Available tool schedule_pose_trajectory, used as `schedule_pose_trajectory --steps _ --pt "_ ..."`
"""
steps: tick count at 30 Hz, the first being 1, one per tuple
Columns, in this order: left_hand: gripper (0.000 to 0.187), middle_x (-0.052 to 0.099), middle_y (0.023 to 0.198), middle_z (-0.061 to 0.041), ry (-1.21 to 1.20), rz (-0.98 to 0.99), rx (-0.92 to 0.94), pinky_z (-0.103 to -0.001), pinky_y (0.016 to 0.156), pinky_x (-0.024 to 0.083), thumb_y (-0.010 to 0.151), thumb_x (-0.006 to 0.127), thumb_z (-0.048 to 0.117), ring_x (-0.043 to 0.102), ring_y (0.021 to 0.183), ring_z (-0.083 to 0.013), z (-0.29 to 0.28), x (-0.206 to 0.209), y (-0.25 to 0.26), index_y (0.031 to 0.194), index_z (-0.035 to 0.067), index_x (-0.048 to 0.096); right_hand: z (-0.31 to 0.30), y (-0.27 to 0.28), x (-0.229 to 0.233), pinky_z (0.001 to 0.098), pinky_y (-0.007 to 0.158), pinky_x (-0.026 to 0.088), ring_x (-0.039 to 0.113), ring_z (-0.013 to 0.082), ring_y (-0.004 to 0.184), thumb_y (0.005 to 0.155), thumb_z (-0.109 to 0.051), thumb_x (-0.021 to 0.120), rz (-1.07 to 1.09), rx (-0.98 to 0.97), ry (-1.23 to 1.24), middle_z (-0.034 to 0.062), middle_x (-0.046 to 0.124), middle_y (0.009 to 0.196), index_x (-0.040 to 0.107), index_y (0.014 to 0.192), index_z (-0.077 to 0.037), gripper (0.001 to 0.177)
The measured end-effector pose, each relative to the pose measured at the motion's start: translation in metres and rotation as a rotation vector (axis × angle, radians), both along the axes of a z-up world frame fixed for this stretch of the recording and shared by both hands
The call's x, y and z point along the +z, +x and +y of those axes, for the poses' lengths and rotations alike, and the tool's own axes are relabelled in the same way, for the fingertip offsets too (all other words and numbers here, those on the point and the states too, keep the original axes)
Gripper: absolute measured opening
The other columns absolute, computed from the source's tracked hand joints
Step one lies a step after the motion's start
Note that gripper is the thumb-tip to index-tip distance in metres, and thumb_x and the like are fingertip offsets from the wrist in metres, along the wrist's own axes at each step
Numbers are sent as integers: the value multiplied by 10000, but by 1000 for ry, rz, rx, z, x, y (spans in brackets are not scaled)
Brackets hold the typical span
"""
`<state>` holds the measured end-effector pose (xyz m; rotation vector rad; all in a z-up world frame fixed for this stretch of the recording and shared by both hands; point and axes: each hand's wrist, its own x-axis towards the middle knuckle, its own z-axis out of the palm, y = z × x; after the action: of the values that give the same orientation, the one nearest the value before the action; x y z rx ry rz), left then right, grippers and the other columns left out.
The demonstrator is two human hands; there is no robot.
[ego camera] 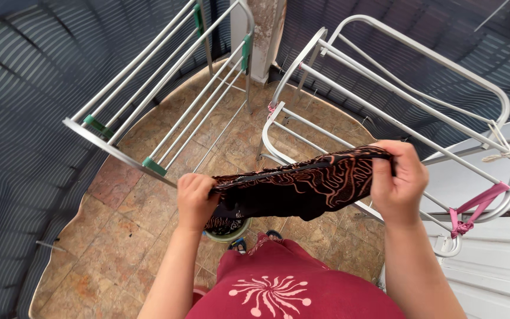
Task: The person hangs various wet garments including patterned cloths, underwear, and a long tan fabric onto several folding drying racks using both hands to spread them flat.
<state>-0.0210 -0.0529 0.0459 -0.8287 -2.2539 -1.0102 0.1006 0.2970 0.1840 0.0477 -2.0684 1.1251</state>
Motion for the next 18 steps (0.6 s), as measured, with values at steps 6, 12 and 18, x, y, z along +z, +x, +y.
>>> schedule_pose_trajectory --steps 6,12,18 --pt "530 583 1079 -104 401 -56 51 -361 915 543 843 842 211 629 1008 -284 1 73 -10 1238 89 509 35 61 18 211 742 511 588 41 812 1135 -177 503 228 -269 -264 -17 622 986 531 1035 -70 149" --pt "766 771 850 -141 -609 -768 -117 -445 787 564 510 952 538 744 892 -344 16 45 -42 1150 194 709 77 67 -51 317 661 459 533 144 712 1098 -238 526 -500 -468 -141 86 630 735 656 978 19 312" --pt "180 769 962 -112 -1012 -579 82 -440 833 581 821 753 229 732 946 -316 21 29 -87 981 170 812 64 92 -102 352 813 572 756 227 892 711 -381 803 -1193 75 -65 96 794 926 739 1051 -77 461"
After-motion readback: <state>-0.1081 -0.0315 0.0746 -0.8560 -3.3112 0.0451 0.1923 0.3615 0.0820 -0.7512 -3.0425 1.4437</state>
